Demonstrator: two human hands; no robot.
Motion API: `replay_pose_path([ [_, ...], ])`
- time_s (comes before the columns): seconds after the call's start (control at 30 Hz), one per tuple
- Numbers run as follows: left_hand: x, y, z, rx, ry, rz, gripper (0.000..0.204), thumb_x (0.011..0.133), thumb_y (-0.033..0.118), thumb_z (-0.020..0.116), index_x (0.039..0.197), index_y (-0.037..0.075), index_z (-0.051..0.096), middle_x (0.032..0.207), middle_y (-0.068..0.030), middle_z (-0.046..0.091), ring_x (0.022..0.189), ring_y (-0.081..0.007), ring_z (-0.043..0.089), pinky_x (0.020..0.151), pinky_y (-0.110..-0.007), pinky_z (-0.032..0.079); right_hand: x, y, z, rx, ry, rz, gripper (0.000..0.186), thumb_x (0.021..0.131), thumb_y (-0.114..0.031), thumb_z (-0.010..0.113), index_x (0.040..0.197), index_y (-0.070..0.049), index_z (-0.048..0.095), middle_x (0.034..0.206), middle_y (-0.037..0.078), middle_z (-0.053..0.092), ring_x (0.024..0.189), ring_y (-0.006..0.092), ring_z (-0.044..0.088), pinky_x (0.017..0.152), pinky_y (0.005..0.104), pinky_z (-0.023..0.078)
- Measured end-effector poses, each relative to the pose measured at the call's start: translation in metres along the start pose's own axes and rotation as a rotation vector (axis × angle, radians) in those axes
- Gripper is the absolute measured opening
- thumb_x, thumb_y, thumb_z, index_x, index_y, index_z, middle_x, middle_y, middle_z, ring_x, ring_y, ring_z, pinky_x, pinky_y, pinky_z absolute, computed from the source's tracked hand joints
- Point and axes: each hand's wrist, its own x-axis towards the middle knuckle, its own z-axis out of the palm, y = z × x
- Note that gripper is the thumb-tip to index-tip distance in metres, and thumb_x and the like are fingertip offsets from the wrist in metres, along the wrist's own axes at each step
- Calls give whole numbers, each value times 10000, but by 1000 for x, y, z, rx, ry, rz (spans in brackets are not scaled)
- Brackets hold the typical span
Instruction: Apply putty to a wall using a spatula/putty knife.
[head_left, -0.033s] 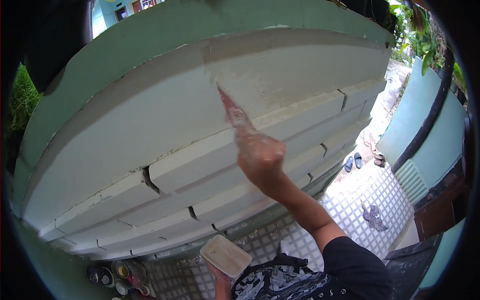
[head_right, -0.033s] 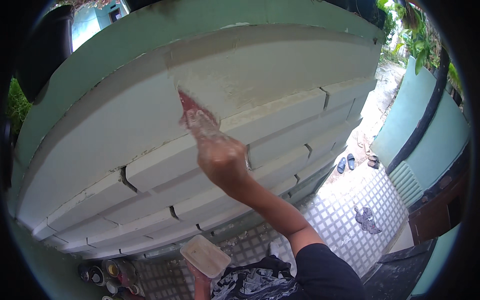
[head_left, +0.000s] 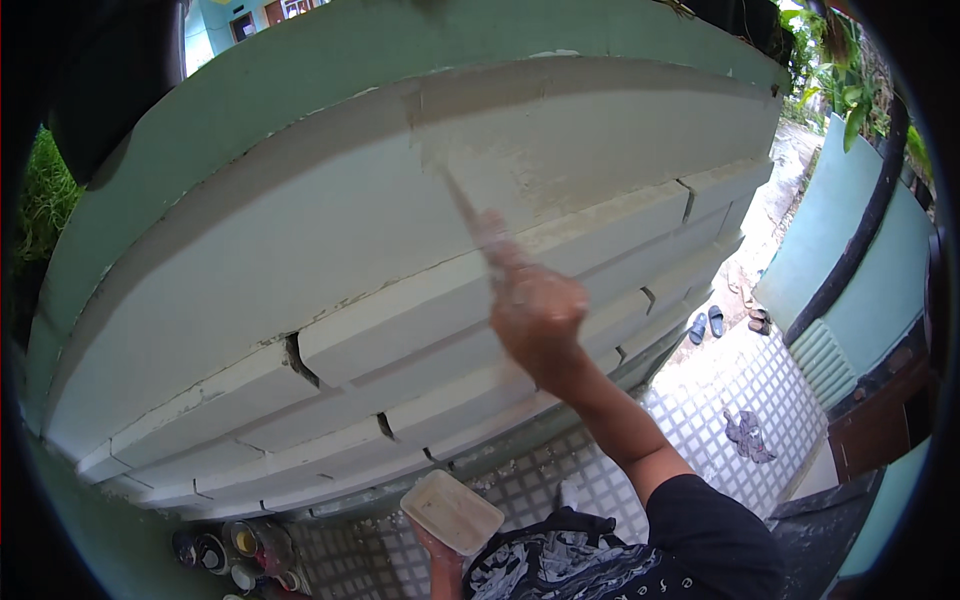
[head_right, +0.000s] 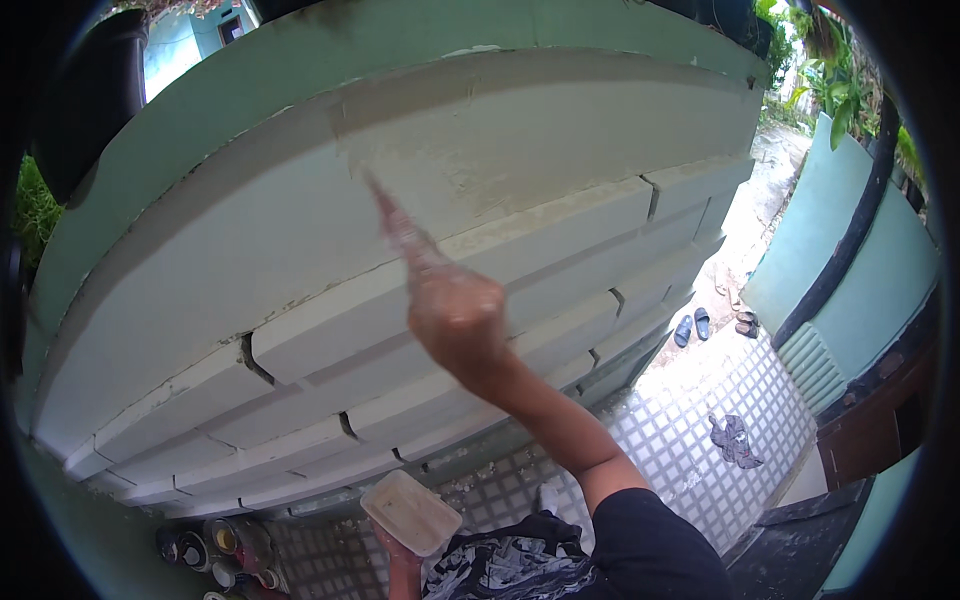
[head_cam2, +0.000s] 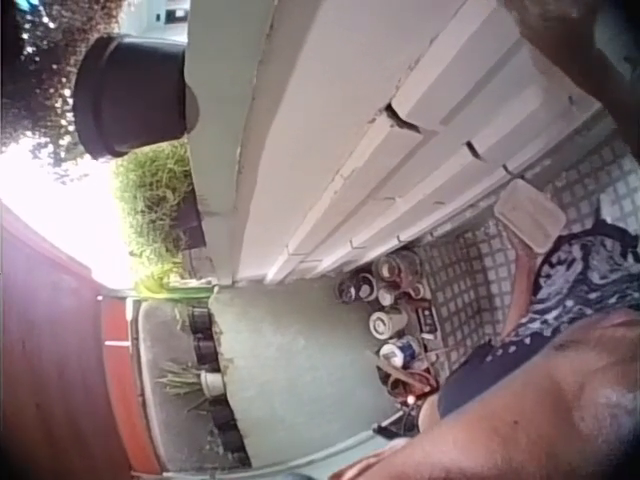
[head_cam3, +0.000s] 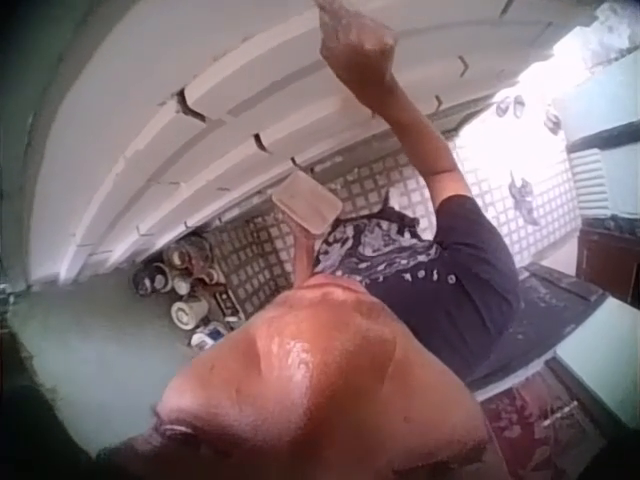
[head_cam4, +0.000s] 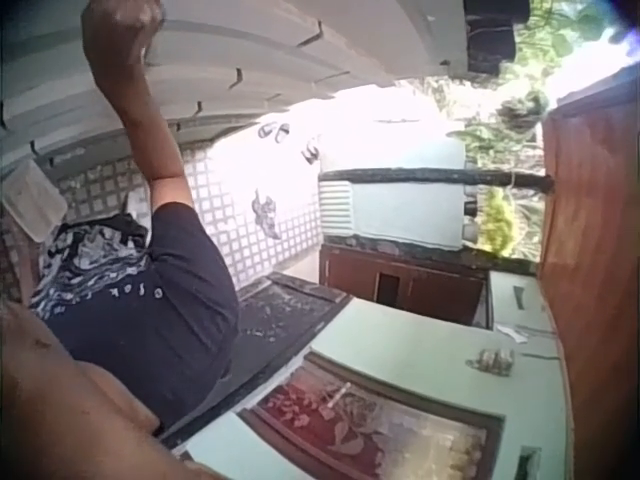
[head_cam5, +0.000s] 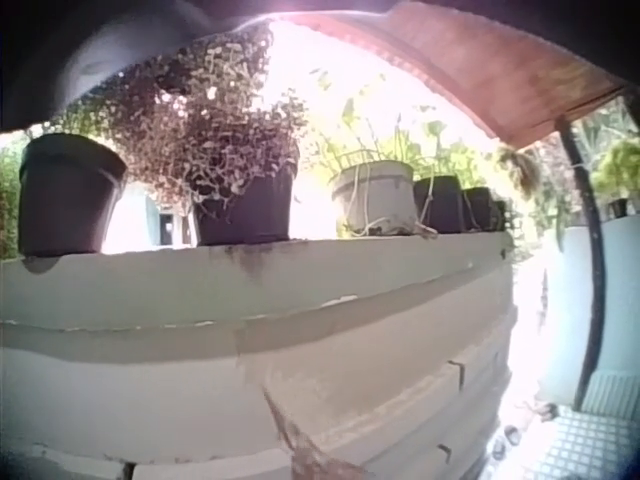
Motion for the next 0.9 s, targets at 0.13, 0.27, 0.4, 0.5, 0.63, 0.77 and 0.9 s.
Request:
replay_pose_path([
  [0.13,-2,-3,-8,-2,17,1,678,888,671,353,1334,167,441,1238,-77,555,1085,-315,580,906,-500,493,29,43,-8,-219,265,78,355,733,54,592,1082,9,637,846,146,686,541,192,641,463,318,492],
  [0.27,5,-19,-46,12,165,32,671,899,663,339,1340,167,435,1234,-69,555,1086,-296,581,901,-477,502,35,35,6,-127,123,458,371,760,46,595,1128,6,592,880,168,686,537,211,640,474,326,500],
  [0.4,15,-28,-76,-32,210,64,660,905,654,341,1326,158,446,1223,-64,559,1071,-287,587,888,-474,508,17,11,21,-132,98,131,419,759,43,591,1175,6,563,933,185,683,547,218,645,478,323,504],
  [0.5,14,-28,-81,-37,218,76,646,907,646,350,1316,156,455,1212,-66,565,1061,-288,591,882,-478,510,14,6,18,176,99,-19,410,776,44,576,1185,9,555,964,191,678,536,220,639,467,319,496],
  [0.63,10,-10,-38,51,239,133,591,953,596,302,1294,144,474,1188,-54,575,1068,-259,583,901,-424,494,49,49,-3,-205,419,169,379,840,7,552,1215,-36,563,931,139,685,499,209,610,438,337,463],
  [0.77,15,-26,-75,-68,203,86,625,913,631,362,1313,161,461,1205,-64,574,1061,-303,591,875,-498,507,71,50,-1,-271,218,443,441,840,2,549,1270,-96,528,981,185,672,665,304,676,557,353,522],
  [0.9,16,-18,-45,-73,177,72,608,931,615,336,1309,157,464,1208,-60,571,1068,-284,587,892,-471,500,54,3,21,-282,74,47,510,762,59,562,1252,-83,556,952,144,690,563,237,621,505,298,486],
])
